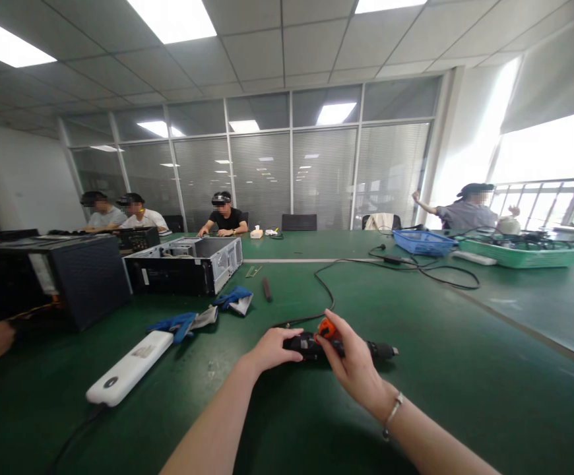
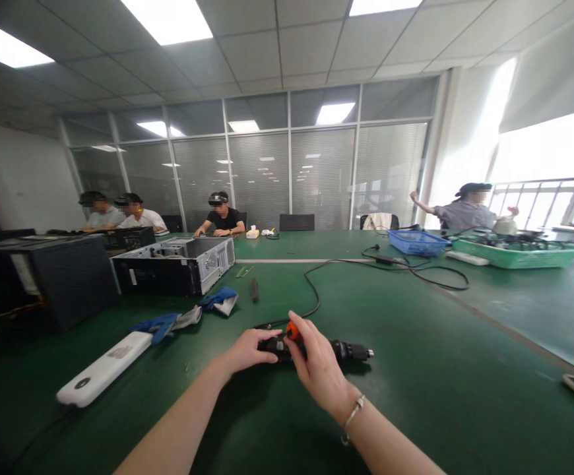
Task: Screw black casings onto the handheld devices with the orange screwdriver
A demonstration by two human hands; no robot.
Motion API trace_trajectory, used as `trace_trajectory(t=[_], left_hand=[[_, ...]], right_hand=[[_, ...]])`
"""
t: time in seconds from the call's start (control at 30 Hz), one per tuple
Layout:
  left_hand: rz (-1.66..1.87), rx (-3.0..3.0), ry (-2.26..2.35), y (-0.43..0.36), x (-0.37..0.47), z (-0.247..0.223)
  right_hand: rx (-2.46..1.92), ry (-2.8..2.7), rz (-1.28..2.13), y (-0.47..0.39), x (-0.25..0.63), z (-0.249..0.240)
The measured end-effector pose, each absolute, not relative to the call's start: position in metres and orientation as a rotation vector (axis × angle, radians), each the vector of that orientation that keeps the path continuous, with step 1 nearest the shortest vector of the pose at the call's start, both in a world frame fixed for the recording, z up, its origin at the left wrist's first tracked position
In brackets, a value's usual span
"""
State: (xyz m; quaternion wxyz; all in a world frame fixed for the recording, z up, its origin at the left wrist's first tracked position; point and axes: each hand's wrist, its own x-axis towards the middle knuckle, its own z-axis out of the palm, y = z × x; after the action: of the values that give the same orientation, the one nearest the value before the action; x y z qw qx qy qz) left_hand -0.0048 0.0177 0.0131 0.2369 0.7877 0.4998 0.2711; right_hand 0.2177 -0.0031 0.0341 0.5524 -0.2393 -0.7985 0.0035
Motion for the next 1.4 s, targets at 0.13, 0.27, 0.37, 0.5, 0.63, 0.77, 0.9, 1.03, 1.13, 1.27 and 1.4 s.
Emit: trace_trajectory(t=[0.13, 0.27, 0.37, 0.5, 0.63, 0.77, 0.9, 1.03, 1.13, 1.27, 1.4], left_hand=[[0.751, 2.127, 1.373, 0.017, -0.005, 0.012], [0.752, 2.110, 1.376, 0.013, -0.003, 0.017], [0.756, 2.116, 1.372, 0.010, -0.002, 0.021], [0.746, 2.139, 1.363, 0.007, 0.000, 0.025], [0.764, 2.143, 1.376, 0.003, 0.002, 0.027], [0.751, 2.123, 1.389, 0.002, 0.004, 0.029], [0.757, 2.121, 1.384, 0.003, 0.006, 0.031], [0.741, 2.112, 1.412, 0.003, 0.007, 0.031], [0.746, 2.102, 1.430, 0.002, 0.007, 0.031], [0.749, 2.098, 1.411, 0.002, 0.006, 0.031], [0.752, 2.097, 1.400, 0.001, 0.006, 0.033]], right_hand=[[-0.571, -1.951, -0.002, 0.000, 0.217, 0.028], [-0.574, -2.014, -0.017, 0.001, 0.218, 0.030], [-0.523, -2.098, -0.045, -0.004, 0.218, 0.035], [-0.490, -2.166, -0.118, -0.013, 0.217, 0.041], [-0.481, -2.167, -0.129, -0.016, 0.218, 0.044], [-0.521, -2.111, -0.046, -0.014, 0.218, 0.046], [-0.513, -2.132, -0.006, -0.014, 0.218, 0.046], [-0.542, -2.113, -0.062, -0.014, 0.217, 0.044], [-0.557, -2.082, -0.069, -0.013, 0.217, 0.042], [-0.531, -2.067, -0.037, -0.012, 0.216, 0.041], [-0.511, -2.054, -0.074, -0.012, 0.216, 0.038]])
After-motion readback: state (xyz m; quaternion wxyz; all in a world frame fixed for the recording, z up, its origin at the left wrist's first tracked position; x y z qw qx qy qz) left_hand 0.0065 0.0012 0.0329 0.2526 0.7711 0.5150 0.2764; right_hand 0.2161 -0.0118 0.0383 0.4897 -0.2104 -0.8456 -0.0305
